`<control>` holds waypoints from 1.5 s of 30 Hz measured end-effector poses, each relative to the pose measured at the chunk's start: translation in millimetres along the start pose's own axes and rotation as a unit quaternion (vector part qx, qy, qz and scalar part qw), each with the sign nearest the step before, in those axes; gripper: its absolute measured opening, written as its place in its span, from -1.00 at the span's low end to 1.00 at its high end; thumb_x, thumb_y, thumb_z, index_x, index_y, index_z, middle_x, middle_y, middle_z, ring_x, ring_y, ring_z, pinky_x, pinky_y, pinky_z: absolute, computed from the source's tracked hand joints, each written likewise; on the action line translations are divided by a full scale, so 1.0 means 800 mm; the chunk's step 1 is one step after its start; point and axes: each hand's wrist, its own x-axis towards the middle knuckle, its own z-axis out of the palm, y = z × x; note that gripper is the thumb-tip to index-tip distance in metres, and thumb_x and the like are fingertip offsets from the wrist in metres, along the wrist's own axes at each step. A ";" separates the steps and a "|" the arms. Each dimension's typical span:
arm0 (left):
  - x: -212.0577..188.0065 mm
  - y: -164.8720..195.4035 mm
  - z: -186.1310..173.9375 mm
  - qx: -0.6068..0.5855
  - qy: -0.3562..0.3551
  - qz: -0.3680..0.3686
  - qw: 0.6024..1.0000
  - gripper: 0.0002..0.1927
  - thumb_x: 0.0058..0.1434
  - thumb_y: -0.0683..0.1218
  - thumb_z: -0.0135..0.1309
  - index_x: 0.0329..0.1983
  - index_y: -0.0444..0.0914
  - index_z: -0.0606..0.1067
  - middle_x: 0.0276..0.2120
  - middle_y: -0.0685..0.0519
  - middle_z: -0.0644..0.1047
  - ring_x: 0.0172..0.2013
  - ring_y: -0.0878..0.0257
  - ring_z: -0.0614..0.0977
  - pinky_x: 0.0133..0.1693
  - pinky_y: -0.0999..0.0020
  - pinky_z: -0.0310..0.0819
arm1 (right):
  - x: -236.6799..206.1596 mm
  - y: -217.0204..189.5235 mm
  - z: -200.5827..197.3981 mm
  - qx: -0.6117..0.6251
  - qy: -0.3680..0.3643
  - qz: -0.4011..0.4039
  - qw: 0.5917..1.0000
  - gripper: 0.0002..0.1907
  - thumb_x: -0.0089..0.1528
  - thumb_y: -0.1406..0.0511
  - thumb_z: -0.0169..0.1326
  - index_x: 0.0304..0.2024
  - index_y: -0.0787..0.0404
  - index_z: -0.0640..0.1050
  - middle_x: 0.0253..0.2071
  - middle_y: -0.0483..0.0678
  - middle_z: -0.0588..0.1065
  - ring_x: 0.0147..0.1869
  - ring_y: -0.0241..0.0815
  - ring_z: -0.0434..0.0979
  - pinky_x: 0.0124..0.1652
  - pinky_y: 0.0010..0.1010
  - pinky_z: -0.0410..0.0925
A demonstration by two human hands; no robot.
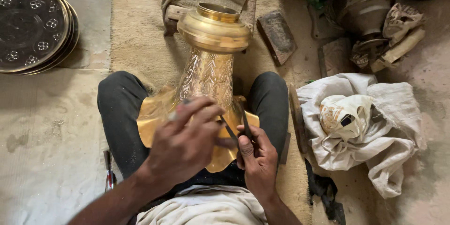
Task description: The person sits on the workshop floor with a large brass vessel on their lap and decorates its surface. They hold a chisel-like punch against the metal and strike it with a wooden mallet to work the pattern, then set the mallet aside and scrape and trace lines on the vessel with a hand tool, rotating the vessel as they work.
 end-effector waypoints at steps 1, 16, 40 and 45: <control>0.004 0.000 0.004 0.027 -0.011 0.025 0.999 -0.84 0.11 -0.19 0.17 -0.29 -0.27 0.44 -0.12 -0.14 0.64 0.03 -0.04 0.66 -0.04 0.07 0.59 | 0.000 -0.001 0.000 -0.021 -0.007 -0.011 1.000 -0.70 0.39 0.25 0.04 0.07 0.32 0.50 -0.40 -0.19 0.47 -0.54 -0.50 0.26 -0.57 -0.61 0.16; -0.019 0.004 0.069 0.122 -0.055 0.134 0.982 -0.83 0.30 -0.04 0.07 -0.36 -0.18 0.40 -0.50 0.08 0.50 -0.36 0.21 0.64 -0.23 0.25 0.54 | -0.014 0.027 -0.014 -0.041 -0.051 -0.011 0.998 -0.81 0.35 0.42 0.11 -0.04 0.29 0.40 -0.23 -0.10 0.49 -0.16 -0.42 0.44 -0.22 -0.60 0.33; -0.056 0.010 0.099 0.003 -0.115 0.091 0.989 -0.77 0.17 -0.04 0.16 -0.40 -0.22 0.37 -0.59 0.08 0.43 -0.49 0.19 0.58 -0.35 0.23 0.49 | -0.027 0.038 -0.039 -0.168 -0.035 0.060 0.983 -0.83 0.22 0.51 0.17 -0.20 0.31 0.44 -0.45 -0.11 0.52 -0.42 -0.46 0.45 -0.48 -0.57 0.27; -0.058 0.012 0.104 0.018 -0.140 0.065 0.988 -0.82 0.12 -0.13 0.17 -0.41 -0.22 0.38 -0.61 0.08 0.43 -0.51 0.23 0.57 -0.44 0.27 0.42 | -0.026 0.037 -0.038 -0.156 -0.045 0.012 0.987 -0.81 0.22 0.51 0.17 -0.17 0.33 0.45 -0.39 -0.11 0.54 -0.34 -0.46 0.51 -0.38 -0.59 0.38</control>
